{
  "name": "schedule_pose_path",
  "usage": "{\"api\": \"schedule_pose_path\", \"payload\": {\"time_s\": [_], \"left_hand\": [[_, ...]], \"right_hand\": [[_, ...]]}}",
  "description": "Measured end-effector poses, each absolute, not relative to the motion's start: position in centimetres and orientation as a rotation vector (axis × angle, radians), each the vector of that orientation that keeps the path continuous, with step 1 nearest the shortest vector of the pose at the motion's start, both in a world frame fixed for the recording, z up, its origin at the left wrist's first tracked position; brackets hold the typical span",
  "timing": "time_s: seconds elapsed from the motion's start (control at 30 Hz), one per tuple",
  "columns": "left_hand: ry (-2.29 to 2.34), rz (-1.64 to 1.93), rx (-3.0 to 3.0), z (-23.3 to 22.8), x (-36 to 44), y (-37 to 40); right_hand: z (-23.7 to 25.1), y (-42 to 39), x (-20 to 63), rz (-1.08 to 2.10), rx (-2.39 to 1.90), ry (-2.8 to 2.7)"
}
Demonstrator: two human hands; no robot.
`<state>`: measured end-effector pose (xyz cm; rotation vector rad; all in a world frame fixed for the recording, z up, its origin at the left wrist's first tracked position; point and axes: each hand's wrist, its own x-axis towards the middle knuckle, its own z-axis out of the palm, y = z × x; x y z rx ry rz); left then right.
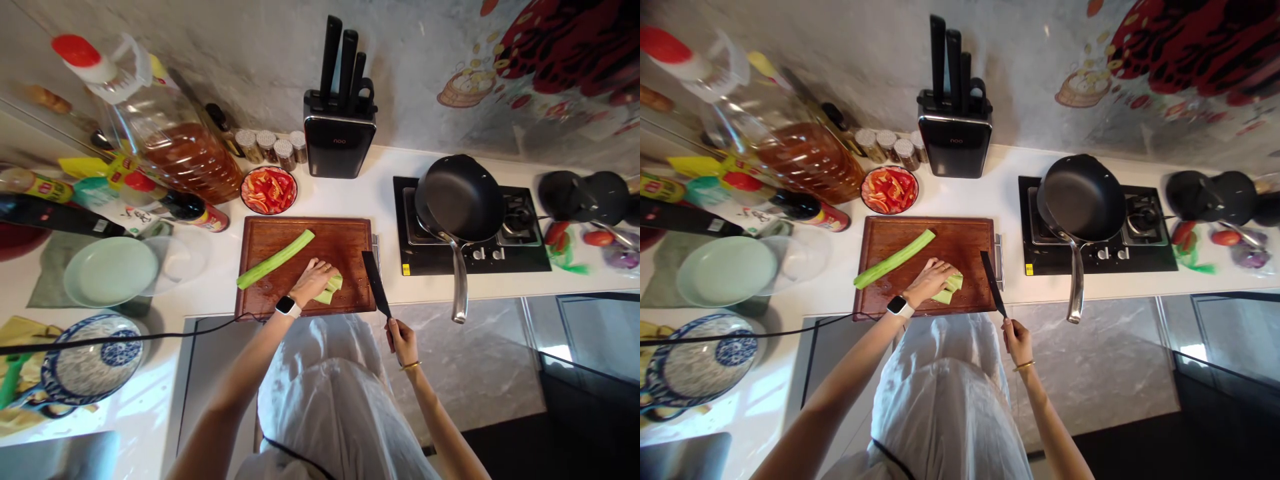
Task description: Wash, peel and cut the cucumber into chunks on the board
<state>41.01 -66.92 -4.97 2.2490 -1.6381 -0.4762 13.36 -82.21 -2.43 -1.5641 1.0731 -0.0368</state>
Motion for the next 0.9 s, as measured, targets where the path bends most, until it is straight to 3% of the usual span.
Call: {"api": "schedule_pose_path", "payload": {"time_s": [0.9], "left_hand": [[-1.635,-0.646,2.292,-4.6,41.4,-68.3]], "right_hand": [[-3.5,-81.8,13.3,-0.030,-1.488,1.065]]}}
